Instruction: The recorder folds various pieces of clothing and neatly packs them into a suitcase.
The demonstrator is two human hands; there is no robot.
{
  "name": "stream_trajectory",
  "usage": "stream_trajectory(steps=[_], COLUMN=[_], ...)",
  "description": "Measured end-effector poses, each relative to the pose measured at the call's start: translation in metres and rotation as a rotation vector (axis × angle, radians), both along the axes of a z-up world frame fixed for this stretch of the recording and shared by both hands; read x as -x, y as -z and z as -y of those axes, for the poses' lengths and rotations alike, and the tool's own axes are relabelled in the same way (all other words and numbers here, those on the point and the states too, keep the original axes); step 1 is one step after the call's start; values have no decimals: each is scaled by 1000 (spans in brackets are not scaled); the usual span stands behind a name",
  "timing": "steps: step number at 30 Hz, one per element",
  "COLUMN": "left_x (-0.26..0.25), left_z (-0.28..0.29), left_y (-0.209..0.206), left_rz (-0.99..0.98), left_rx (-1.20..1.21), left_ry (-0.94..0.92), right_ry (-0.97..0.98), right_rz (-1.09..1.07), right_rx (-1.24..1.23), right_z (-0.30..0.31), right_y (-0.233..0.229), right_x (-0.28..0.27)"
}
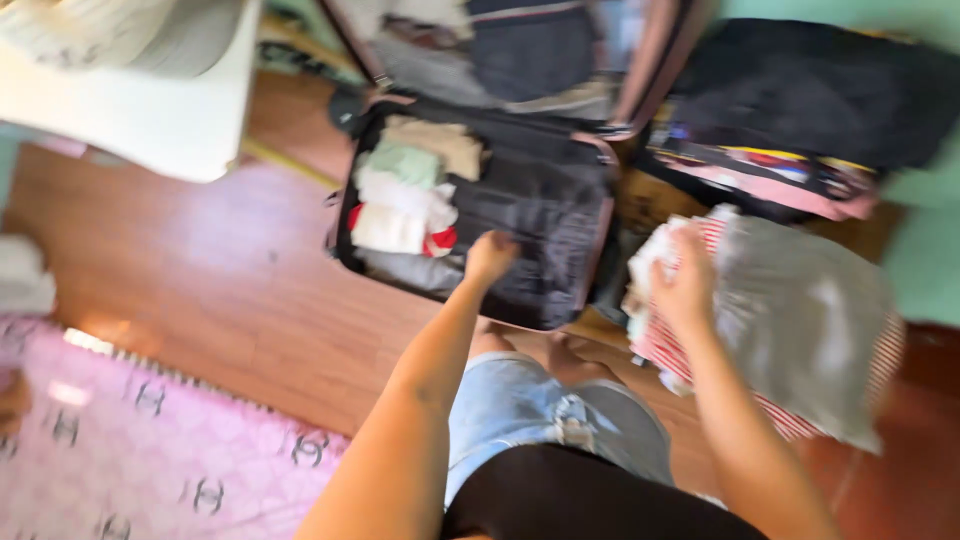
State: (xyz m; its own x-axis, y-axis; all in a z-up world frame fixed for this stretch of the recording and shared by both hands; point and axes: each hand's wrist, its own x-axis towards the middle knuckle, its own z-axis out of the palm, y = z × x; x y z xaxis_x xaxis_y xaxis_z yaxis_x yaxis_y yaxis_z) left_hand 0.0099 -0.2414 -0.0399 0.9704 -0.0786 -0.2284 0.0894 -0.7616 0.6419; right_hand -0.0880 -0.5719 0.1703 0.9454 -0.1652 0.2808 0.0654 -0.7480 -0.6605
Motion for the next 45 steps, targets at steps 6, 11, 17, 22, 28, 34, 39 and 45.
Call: stream_trajectory(steps=[6,11,17,22,28,34,39,45], left_x=[-20,-73,-89,-75,-44,-51,-71,-53], left_z=[-183,-169,-182,-205,-256,-297,-262,-166], left_y=[114,61,32,40,-5,-194,-288,-354], left_rz=[-199,-326,-413,-356,-356,-616,-331,-50], left_rx=[930,161,483,672,808,1180,927,646], left_ry=[-1078,-1583,-1605,-1351,-1086,-595,29,-112], right_ry=[-238,-319,-191,-159,-203,-334,-539,-240], right_rz=[-381,-411,-579,-505,-519,-486,-827,-454], right_rx=[-322,-266,-310,-365,-521,-848,-1939,-1682], right_z=[-178,-236,-263,-281,-307,-336,-376,-351], right_y=[-6,6,7,13,35,45,-58,-37], right_x=[-35,-38,-59,-85,-124,-146,-137,-141])
